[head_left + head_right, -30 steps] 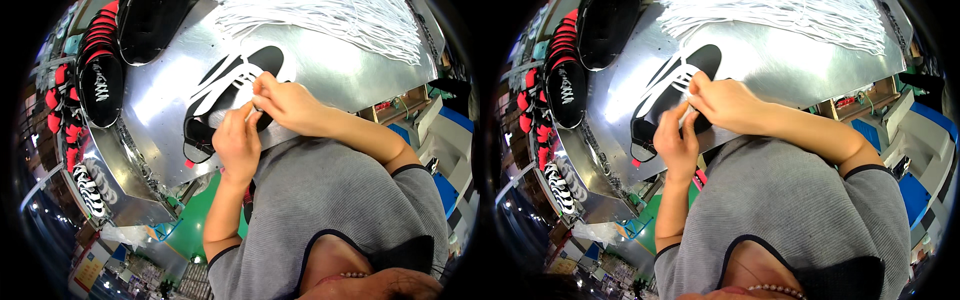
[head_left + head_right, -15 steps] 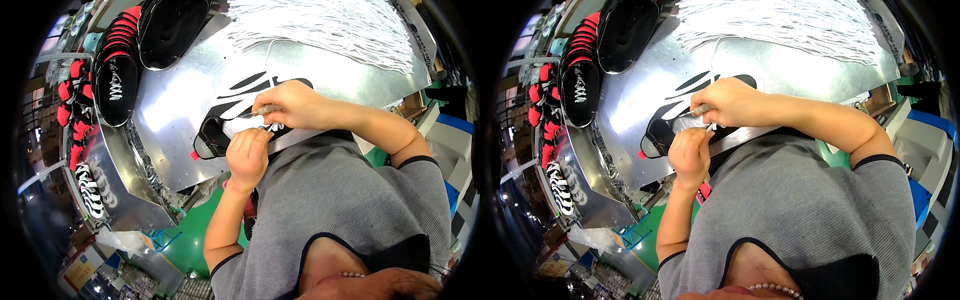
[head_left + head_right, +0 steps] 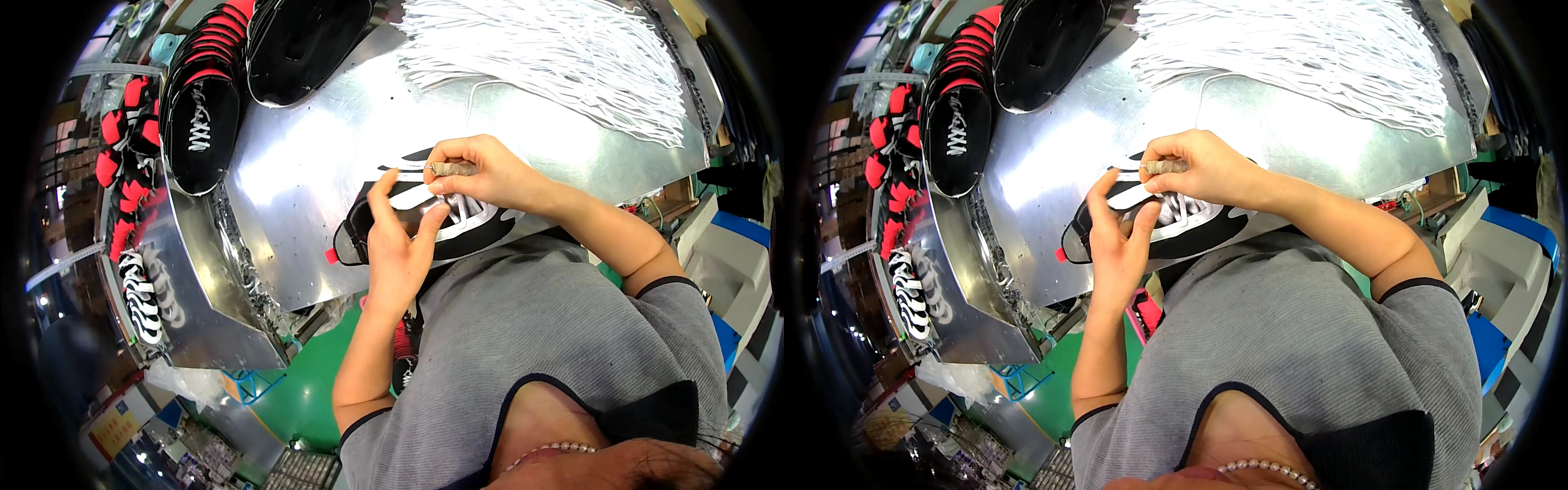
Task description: The person pulls white laces through the eyelets of a black and white shoe using a hook tool. They handle the shoe by hand and manipulate the hook to thread the laces through the upper material while working at a metal table.
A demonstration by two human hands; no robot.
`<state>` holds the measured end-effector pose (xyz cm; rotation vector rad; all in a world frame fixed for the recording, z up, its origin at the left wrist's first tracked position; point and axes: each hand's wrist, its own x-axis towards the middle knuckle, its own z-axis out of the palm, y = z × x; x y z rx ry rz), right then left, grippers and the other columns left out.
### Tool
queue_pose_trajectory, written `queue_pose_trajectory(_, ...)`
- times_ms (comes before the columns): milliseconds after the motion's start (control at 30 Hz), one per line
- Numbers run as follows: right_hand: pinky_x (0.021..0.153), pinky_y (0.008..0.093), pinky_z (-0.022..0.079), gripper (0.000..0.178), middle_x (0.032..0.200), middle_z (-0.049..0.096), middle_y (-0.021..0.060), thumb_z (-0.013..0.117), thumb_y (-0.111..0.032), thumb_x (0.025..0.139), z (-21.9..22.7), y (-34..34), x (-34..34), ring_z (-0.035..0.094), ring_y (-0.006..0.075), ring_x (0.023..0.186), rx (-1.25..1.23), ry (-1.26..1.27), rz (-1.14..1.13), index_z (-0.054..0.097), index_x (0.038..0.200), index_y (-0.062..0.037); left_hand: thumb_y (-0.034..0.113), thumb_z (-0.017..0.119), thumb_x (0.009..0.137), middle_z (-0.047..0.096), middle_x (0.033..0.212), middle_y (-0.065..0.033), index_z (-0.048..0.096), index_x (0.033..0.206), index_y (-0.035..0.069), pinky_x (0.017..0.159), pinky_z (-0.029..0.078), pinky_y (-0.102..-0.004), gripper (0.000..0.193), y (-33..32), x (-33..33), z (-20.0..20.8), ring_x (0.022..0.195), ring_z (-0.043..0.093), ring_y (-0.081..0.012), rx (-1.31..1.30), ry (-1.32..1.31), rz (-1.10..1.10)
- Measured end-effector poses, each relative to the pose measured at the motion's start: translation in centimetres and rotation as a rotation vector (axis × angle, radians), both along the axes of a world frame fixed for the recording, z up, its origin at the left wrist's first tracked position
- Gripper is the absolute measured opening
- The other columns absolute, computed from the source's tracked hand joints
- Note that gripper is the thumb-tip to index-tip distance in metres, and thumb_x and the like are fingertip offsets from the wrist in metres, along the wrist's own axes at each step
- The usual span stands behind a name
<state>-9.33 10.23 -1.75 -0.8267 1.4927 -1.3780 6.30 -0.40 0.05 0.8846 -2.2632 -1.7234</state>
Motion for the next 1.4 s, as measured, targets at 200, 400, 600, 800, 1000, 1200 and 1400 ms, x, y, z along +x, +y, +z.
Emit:
queue_pose_trajectory(200,0.067,0.0299,0.048,0.014,0.079,0.067,0.0065,0.064,-0.016,0.091,0.2,0.1,0.3,0.061,0.0139,0.072,0.050,0.146,-0.048,0.064,0.098,-0.0036,0.021,0.079,0.081,0.068,0.098,-0.0086,0.059,0.115,0.003,0.073,0.049,-0.0354,0.043,0.8,-0.4,-3.0,0.077,0.063,-0.0247,-0.285,0.046,0.171)
queue_pose_trajectory(400,0.060,0.0387,0.047,0.011,0.074,0.065,0.0111,0.057,-0.015,0.096,1.6,3.2,0.5,0.063,0.0298,0.066,0.059,0.527,-0.024,0.056,0.096,-0.0044,0.017,0.079,0.080,0.067,0.105,-0.0074,0.062,0.112,0.003,0.086,0.045,-0.0359,0.038,1.2,-0.5,-3.1,0.096,0.058,-0.0248,-0.269,0.114,0.210)
queue_pose_trajectory(600,0.059,0.0389,0.047,0.013,0.069,0.064,0.0094,0.059,-0.014,0.094,1.2,3.2,-0.2,0.063,0.0286,0.063,0.029,0.754,0.073,0.054,0.101,-0.0047,0.014,0.077,0.082,0.066,0.104,-0.0084,0.061,0.113,0.001,0.085,0.045,-0.0350,0.037,1.0,-0.8,-2.7,0.094,0.058,-0.0242,-0.329,0.110,0.171)
queue_pose_trajectory(800,0.054,0.0383,0.048,0.029,0.070,0.065,0.0106,0.065,-0.011,0.086,-0.4,0.9,1.4,0.065,0.0305,0.064,0.010,0.815,0.107,0.046,0.107,-0.0023,0.003,0.066,0.082,0.065,0.113,-0.0108,0.057,0.120,0.002,0.080,0.044,-0.0383,0.039,2.7,-1.0,-2.3,0.087,0.055,-0.0284,-0.366,0.064,0.045)
queue_pose_trajectory(1000,0.058,0.0402,0.049,0.023,0.071,0.063,0.0120,0.067,-0.010,0.083,3.2,2.0,-1.1,0.065,0.0315,0.068,0.124,0.811,0.198,0.053,0.097,-0.0003,-0.005,0.060,0.082,0.064,0.111,-0.0089,0.058,0.117,0.000,0.081,0.048,-0.0319,0.036,1.2,-1.1,-2.6,0.089,0.060,-0.0190,-0.182,0.191,0.125)
queue_pose_trajectory(1200,0.063,0.0379,0.050,0.027,0.109,0.063,0.0044,0.071,-0.016,0.083,3.5,5.7,-2.7,0.065,0.0252,0.074,0.061,0.911,0.005,0.061,0.107,-0.0077,-0.008,0.053,0.082,0.065,0.091,-0.0053,0.059,0.105,0.000,0.076,0.050,-0.0254,0.025,1.0,-2.3,-2.2,0.080,0.063,-0.0112,0.104,0.248,0.154)
queue_pose_trajectory(1400,0.060,0.0358,0.051,0.021,0.112,0.061,-0.0003,0.069,-0.018,0.085,-1.6,4.1,-2.3,0.065,0.0238,0.075,-0.030,1.036,0.007,0.062,0.103,-0.0104,0.004,0.051,0.089,0.066,0.097,-0.0073,0.053,0.120,0.001,0.078,0.045,-0.0249,0.030,-0.9,-0.5,-0.3,0.084,0.057,-0.0110,0.312,0.231,0.135)
